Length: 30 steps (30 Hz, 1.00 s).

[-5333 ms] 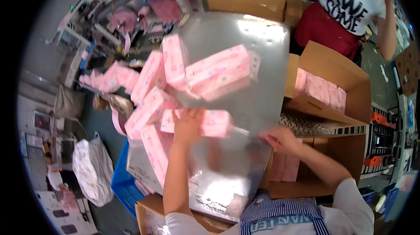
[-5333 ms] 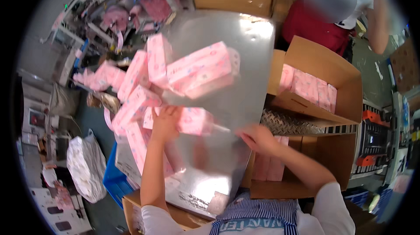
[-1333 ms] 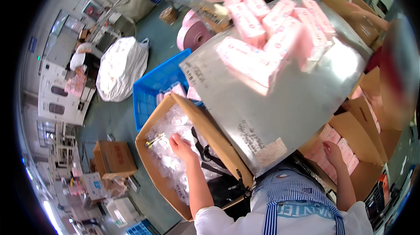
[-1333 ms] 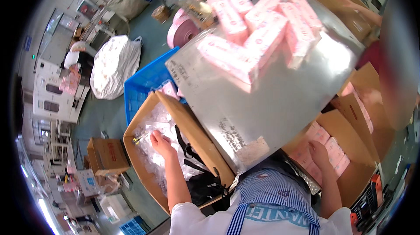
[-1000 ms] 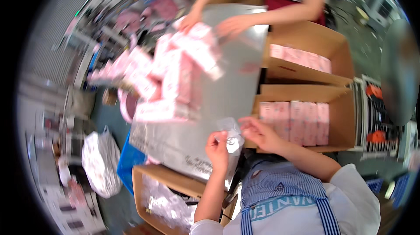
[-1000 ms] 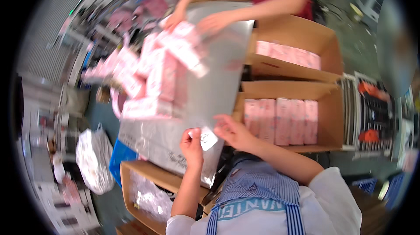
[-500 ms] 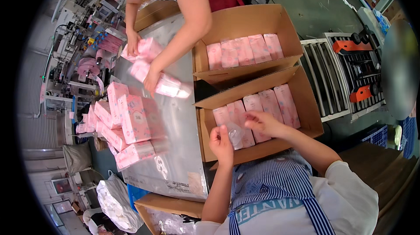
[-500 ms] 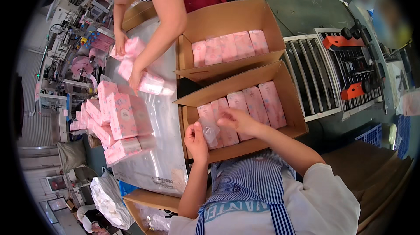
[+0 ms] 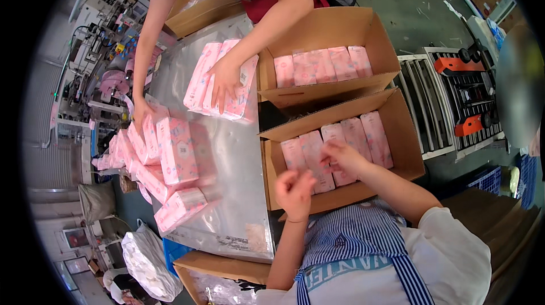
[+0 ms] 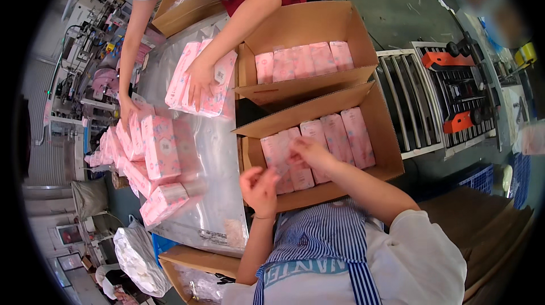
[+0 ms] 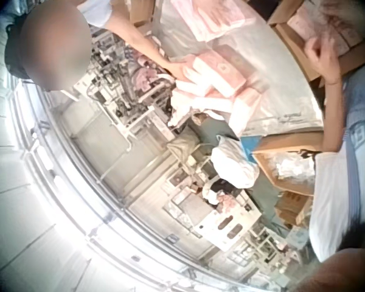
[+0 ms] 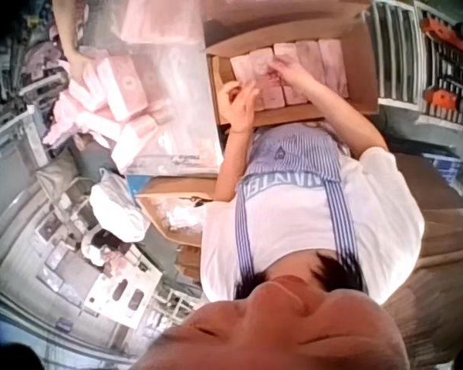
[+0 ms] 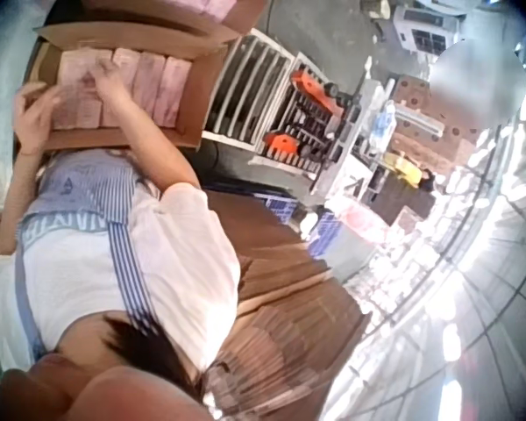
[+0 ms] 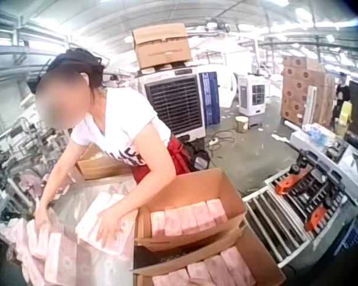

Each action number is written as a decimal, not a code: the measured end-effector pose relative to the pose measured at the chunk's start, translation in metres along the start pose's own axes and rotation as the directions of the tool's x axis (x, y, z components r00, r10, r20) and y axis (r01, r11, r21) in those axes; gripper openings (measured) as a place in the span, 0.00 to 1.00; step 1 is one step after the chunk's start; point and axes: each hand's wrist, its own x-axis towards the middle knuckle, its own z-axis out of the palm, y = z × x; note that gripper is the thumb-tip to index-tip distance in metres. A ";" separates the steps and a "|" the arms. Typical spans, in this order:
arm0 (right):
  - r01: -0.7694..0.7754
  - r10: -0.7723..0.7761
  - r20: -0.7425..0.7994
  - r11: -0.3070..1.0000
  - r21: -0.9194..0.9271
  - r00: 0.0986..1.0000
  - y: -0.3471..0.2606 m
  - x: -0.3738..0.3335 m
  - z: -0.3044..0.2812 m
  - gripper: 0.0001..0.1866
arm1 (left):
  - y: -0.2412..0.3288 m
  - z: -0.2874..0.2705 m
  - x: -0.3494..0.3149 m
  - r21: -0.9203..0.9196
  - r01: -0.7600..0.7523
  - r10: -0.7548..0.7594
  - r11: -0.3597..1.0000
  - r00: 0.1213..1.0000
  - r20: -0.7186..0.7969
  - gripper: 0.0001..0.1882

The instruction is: The person places pink packages into cardboard boxes and then moves the filled boxes onto a conveyor belt.

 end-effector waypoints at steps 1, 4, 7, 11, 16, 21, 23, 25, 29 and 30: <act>-0.076 0.079 0.068 0.996 -0.054 0.995 0.000 -0.001 0.007 0.13 | -0.002 -0.008 -0.001 0.052 -0.102 0.096 0.993 0.989 0.114 0.12; -0.264 0.280 0.264 0.960 -0.096 0.923 0.010 0.000 0.015 0.12 | -0.001 -0.027 0.024 0.248 -0.582 0.523 0.775 0.810 0.265 0.17; -0.263 0.270 0.363 0.962 -0.069 0.892 0.016 0.011 0.011 0.09 | -0.001 -0.040 0.036 0.296 -0.713 0.592 0.636 0.696 0.405 0.17; -0.001 0.095 0.177 0.884 -0.467 0.980 -0.012 0.009 0.018 0.10 | -0.019 -0.070 0.038 0.300 -0.683 0.374 0.666 0.653 0.658 0.16; -0.240 -0.237 -0.188 -0.215 -0.947 0.953 -0.002 0.058 -0.096 0.12 | -0.076 -0.171 -0.003 0.669 -0.264 0.031 0.694 0.940 0.339 0.08; -0.590 -0.408 -0.541 0.006 -0.807 0.736 0.065 0.074 -0.219 0.13 | -0.087 -0.345 -0.121 0.967 0.254 -0.313 -0.033 0.916 -0.252 0.08; -0.068 0.051 -0.275 -0.910 -0.409 0.960 0.079 0.071 -0.239 0.15 | -0.074 -0.392 -0.171 0.887 0.361 -0.542 -0.288 0.702 -0.462 0.15; -0.181 -0.028 -0.316 -0.866 -0.466 0.948 0.092 0.083 -0.235 0.16 | -0.060 -0.401 -0.203 0.823 0.331 -0.685 -0.461 0.457 -0.567 0.27; -0.404 -0.326 -0.275 -0.444 -0.800 0.904 0.069 0.128 -0.159 0.15 | -0.069 -0.429 -0.270 0.797 0.466 -0.660 -0.384 0.465 -0.590 0.27; -0.390 -0.395 -0.265 -0.280 -0.877 0.880 0.063 0.139 -0.139 0.16 | -0.070 -0.424 -0.257 0.825 0.470 -0.661 -0.312 0.517 -0.544 0.27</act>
